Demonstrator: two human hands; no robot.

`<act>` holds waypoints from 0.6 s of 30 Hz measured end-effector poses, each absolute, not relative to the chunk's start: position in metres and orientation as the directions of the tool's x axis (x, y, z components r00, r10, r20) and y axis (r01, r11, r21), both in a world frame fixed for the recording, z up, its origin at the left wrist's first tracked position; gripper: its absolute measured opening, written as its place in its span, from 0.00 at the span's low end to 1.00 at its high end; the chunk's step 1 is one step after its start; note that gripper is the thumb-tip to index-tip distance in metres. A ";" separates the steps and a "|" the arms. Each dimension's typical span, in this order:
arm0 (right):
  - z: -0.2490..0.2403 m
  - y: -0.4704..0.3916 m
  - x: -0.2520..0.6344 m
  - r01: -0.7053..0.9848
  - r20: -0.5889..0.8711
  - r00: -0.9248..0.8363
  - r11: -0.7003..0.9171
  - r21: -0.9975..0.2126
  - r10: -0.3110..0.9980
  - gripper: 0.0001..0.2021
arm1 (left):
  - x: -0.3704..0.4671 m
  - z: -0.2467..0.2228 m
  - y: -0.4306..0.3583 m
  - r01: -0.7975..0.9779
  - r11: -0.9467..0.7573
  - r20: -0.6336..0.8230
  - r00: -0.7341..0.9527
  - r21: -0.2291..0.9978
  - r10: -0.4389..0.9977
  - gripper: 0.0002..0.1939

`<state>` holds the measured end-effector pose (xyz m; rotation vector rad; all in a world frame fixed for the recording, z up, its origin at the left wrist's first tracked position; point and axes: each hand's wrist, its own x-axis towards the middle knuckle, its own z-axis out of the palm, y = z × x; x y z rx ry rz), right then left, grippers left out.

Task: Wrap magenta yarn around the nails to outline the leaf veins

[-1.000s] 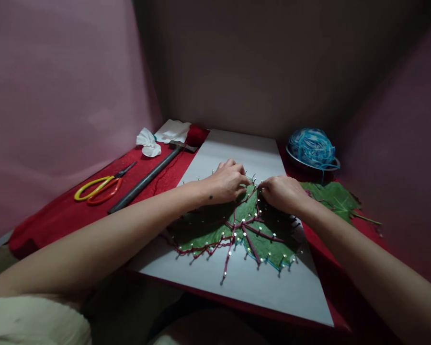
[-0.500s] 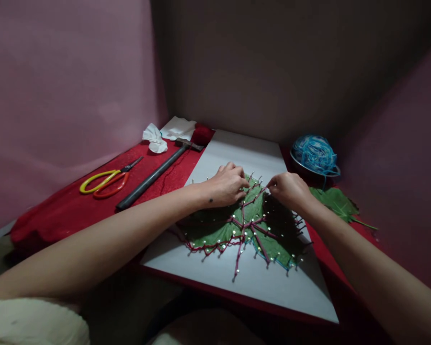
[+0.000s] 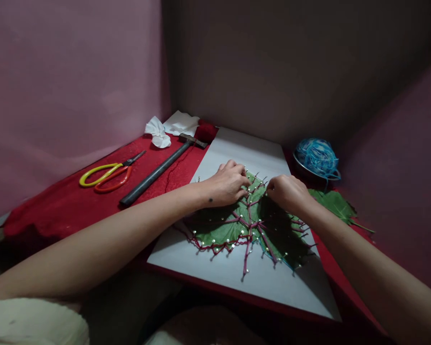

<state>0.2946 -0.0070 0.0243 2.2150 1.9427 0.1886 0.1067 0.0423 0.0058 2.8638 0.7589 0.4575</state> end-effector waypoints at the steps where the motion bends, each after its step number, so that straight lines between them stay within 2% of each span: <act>1: 0.024 -0.007 0.296 0.968 -0.026 0.132 -0.123 0.219 0.991 0.16 | 0.105 0.005 0.042 0.458 -0.862 0.260 0.824 0.217 0.504 0.13; 7: 0.019 -0.005 0.300 0.973 -0.032 0.150 -0.142 0.180 0.988 0.15 | 0.102 0.003 0.043 0.481 -0.842 0.251 0.807 0.245 0.534 0.13; 14: 0.022 -0.004 0.284 0.929 -0.067 0.039 -0.012 0.369 0.997 0.16 | 0.101 -0.004 0.048 0.458 -0.850 0.282 0.805 0.262 0.521 0.13; 18: 0.026 0.006 0.294 0.936 0.000 0.024 -0.022 0.350 1.000 0.16 | 0.097 -0.008 0.051 0.454 -0.853 0.298 0.803 0.255 0.516 0.13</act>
